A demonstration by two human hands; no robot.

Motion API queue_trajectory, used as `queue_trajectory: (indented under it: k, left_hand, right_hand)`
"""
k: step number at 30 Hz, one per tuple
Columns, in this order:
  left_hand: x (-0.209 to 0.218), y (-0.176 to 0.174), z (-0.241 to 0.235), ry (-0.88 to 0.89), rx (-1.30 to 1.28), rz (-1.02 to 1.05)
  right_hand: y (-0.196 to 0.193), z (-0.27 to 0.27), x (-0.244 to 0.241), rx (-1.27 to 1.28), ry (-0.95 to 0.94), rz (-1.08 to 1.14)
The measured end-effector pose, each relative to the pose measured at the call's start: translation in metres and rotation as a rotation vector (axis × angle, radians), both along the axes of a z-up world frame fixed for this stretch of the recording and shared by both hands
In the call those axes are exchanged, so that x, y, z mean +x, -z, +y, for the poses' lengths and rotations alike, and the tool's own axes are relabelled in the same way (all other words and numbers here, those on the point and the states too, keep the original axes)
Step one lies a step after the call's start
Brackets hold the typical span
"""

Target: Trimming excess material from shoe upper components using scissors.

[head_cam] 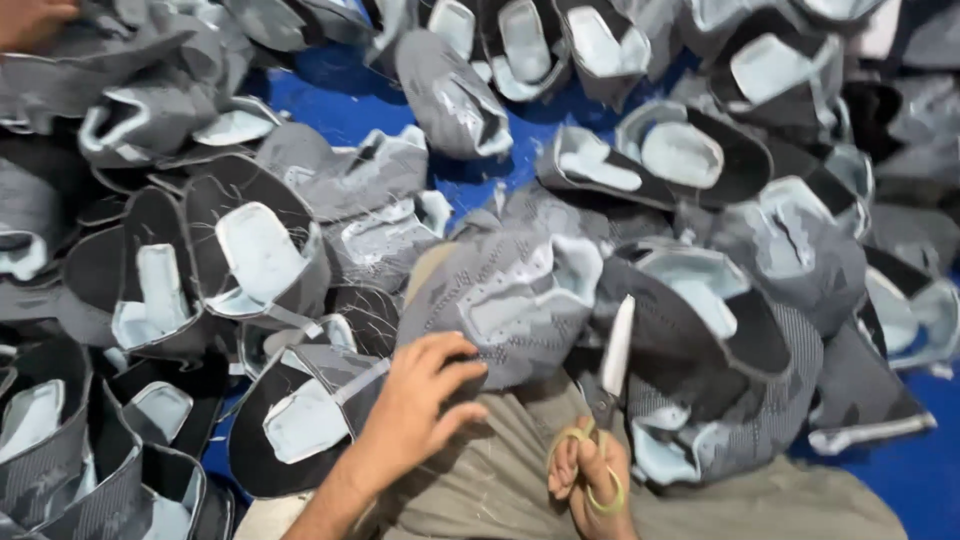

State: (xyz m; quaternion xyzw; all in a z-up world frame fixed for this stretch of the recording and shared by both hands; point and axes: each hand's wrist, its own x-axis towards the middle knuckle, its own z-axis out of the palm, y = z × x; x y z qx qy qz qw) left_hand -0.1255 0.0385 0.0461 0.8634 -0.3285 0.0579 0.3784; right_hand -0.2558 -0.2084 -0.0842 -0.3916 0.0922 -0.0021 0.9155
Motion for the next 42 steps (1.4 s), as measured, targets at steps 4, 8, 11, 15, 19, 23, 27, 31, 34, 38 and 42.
queue_trajectory:
  k: [4, 8, 11, 15, 19, 23, 27, 31, 34, 38, 42]
  left_hand:
    - [0.031, 0.003, -0.012, -0.096, -0.054, 0.118]
    - [0.065, 0.015, -0.035, -0.454, 0.056, -0.027]
    - [0.070, 0.022, -0.042, -0.444, 0.086, 0.003]
    - [0.062, 0.028, -0.032, -0.453, -0.107, -0.027]
    - [0.053, 0.029, -0.025, -0.454, -0.404, 0.054]
    - [0.048, 0.031, -0.026, -0.548, -0.347, -0.107]
    - [0.044, 0.019, -0.029, -0.384, -0.171, -0.172]
    - [0.048, 0.023, -0.029, -0.402, -0.178, -0.097]
    - [0.055, 0.020, -0.031, -0.456, -0.132, -0.137]
    - [0.065, 0.012, -0.034, -0.456, -0.074, 0.060]
    - [0.061, 0.003, -0.048, -0.442, 0.027, -0.101]
  right_hand:
    - [0.003, 0.001, -0.004, -0.059, -0.100, 0.030]
    - [-0.011, 0.005, -0.002, -0.164, -0.185, 0.069]
    - [-0.012, 0.004, -0.001, -0.132, -0.281, 0.009]
    - [-0.020, 0.005, 0.006, 0.013, -0.422, -0.069]
    - [-0.027, 0.007, 0.013, 0.123, -0.432, 0.044]
    - [-0.030, 0.002, 0.013, 0.110, -0.338, 0.086]
    - [-0.034, 0.004, 0.013, 0.093, -0.377, 0.043]
    - [-0.035, 0.005, 0.015, 0.100, -0.429, 0.013]
    - [-0.039, 0.003, 0.015, 0.059, -0.448, 0.008]
    - [-0.038, 0.002, 0.017, 0.213, -0.487, 0.016]
    - [-0.034, 0.002, 0.018, 0.186, -0.498, 0.043]
